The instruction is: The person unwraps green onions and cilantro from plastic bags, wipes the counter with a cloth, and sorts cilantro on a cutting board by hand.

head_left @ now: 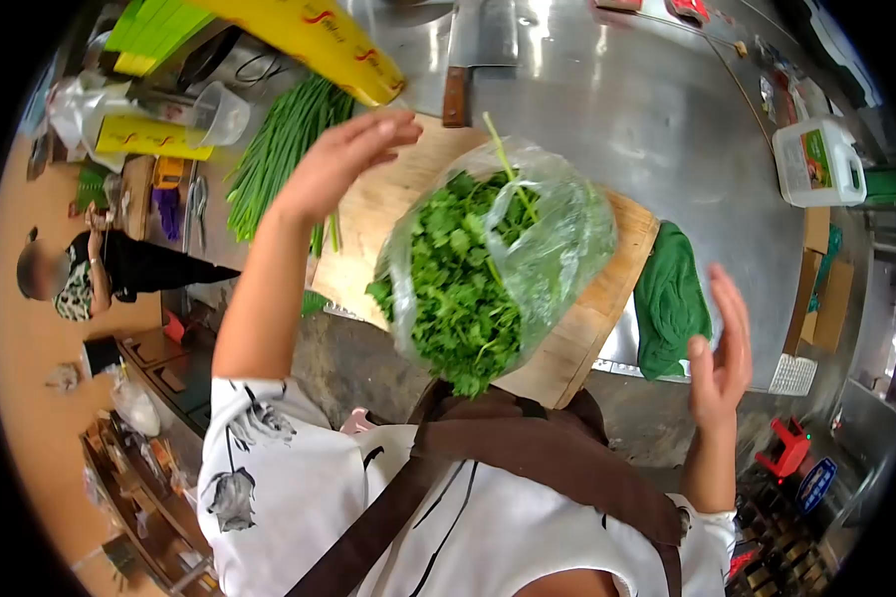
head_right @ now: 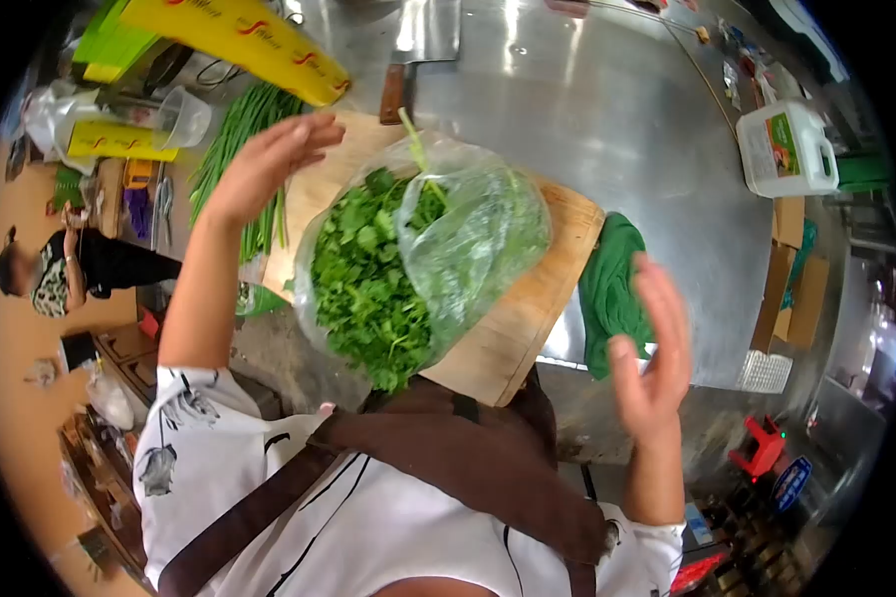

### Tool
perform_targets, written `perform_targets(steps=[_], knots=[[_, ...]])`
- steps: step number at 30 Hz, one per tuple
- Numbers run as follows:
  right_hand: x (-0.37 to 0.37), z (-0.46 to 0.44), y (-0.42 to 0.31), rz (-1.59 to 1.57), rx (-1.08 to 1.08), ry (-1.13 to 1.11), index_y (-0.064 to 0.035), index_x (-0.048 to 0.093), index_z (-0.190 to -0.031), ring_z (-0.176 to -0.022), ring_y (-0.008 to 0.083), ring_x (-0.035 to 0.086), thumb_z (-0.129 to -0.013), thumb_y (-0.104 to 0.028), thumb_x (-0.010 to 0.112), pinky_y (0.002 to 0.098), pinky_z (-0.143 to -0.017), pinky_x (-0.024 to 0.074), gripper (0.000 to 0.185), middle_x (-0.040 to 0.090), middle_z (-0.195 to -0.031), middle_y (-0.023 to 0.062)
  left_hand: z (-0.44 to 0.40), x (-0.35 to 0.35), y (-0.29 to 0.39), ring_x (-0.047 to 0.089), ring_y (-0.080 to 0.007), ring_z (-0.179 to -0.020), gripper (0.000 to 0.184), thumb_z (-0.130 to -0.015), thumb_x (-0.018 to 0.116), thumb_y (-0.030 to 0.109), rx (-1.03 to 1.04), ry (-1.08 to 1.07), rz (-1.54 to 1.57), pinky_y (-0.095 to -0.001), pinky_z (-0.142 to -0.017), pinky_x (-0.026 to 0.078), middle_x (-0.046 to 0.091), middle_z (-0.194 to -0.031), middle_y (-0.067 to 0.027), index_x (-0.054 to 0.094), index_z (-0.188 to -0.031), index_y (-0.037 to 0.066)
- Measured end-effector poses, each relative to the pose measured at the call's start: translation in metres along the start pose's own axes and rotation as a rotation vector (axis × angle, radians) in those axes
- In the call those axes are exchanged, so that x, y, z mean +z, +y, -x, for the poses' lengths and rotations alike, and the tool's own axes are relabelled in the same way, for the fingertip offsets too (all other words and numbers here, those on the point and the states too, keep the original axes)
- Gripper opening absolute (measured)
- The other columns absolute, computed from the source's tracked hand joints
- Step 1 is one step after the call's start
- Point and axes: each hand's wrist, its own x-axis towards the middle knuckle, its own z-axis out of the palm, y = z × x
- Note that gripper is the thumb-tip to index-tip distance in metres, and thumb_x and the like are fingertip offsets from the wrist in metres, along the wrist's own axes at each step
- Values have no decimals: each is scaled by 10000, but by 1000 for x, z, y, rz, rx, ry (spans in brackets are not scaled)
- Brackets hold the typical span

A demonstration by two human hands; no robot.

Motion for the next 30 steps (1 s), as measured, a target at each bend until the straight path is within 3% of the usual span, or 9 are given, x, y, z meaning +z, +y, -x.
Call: perform_targets(steps=[5, 8, 15, 17, 19, 21, 25, 27, 30], knots=[[86, -72, -81, -89, -440, -365, 17, 511, -1169, -1032, 357, 550, -763, -15, 557, 402, -883, 456, 410, 525, -1187, 210, 108, 57, -19, 276, -312, -1314, 804, -758, 636, 479, 226, 149, -234, -443, -1072, 225, 314, -1405, -165, 306, -1374, 81], [95, -70, -59, 459, -455, -332, -23, 537, -1118, -926, 312, 609, -770, -23, 562, 373, -770, 514, 349, 555, -1167, 169, 126, 95, -11, 285, -306, -1309, 752, -680, 657, 131, 265, 398, -527, -420, -1063, 239, 325, -1389, -174, 322, -1352, 86], [50, -37, -50, 936, 243, -611, 6, 500, -1135, -771, 257, 609, -754, -140, 617, 341, -665, 484, 425, 601, -934, 154, 134, 100, -31, 325, -400, -1250, 608, -690, 536, 7, 401, 571, -548, -434, -1034, 283, 295, -1371, -235, 373, -1275, -27], [57, -34, -57, 709, -193, -203, -5, 444, -1214, -798, 274, 599, -758, -191, 642, 364, -683, 472, 531, 598, -917, 166, 140, 106, 5, 387, -390, -1204, 530, -674, 545, -1, 553, 643, -584, -448, -1008, 313, 368, -1318, -230, 455, -1196, -38], [75, -44, -71, 633, -256, -77, -14, 418, -1243, -806, 289, 591, -750, -180, 643, 374, -693, 466, 567, 597, -910, 169, 142, 107, 23, 431, -367, -1167, 476, -664, 553, -10, 927, 368, -552, -452, -980, 340, 447, -1234, -214, 495, -1136, -26], [88, -50, -74, 553, -319, 57, -24, 392, -1273, -813, 304, 582, -743, -169, 645, 383, -702, 460, 605, 595, -904, 172, 128, 121, 28, 539, -313, -1044, 308, -717, 568, 2, 804, 93, -468, -392, -893, 419, 575, -1046, -176, 532, -1020, -36], [103, -36, -29, 334, 136, -63, -26, 382, -1276, -711, 281, 577, -741, -48, 571, 371, -667, 470, 567, 585, -791, 143, 94, 139, 12, 557, -310, -922, 239, -754, 623, 126, 496, 176, -891, -402, -795, 447, 577, -917, -182, 546, -904, -44], [94, -28, -2, 22, 507, 301, -9, 396, -1248, -657, 205, 557, -740, -20, 553, 332, -627, 470, 532, 560, -723, 103, 85, 145, 12, 556, -317, -881, 273, -757, 642, 182, 417, 186, -1025, -406, -761, 451, 571, -898, -186, 550, -884, -41], [81, -10, 23, -211, 484, 524, 16, 373, -1253, -666, 157, 544, -754, -54, 586, 289, -624, 469, 547, 563, -787, 79, 77, 155, 19, 523, -304, -912, 439, -696, 686, 346, 397, 188, -1347, -394, -792, 410, 558, -944, -164, 564, -901, -22]])
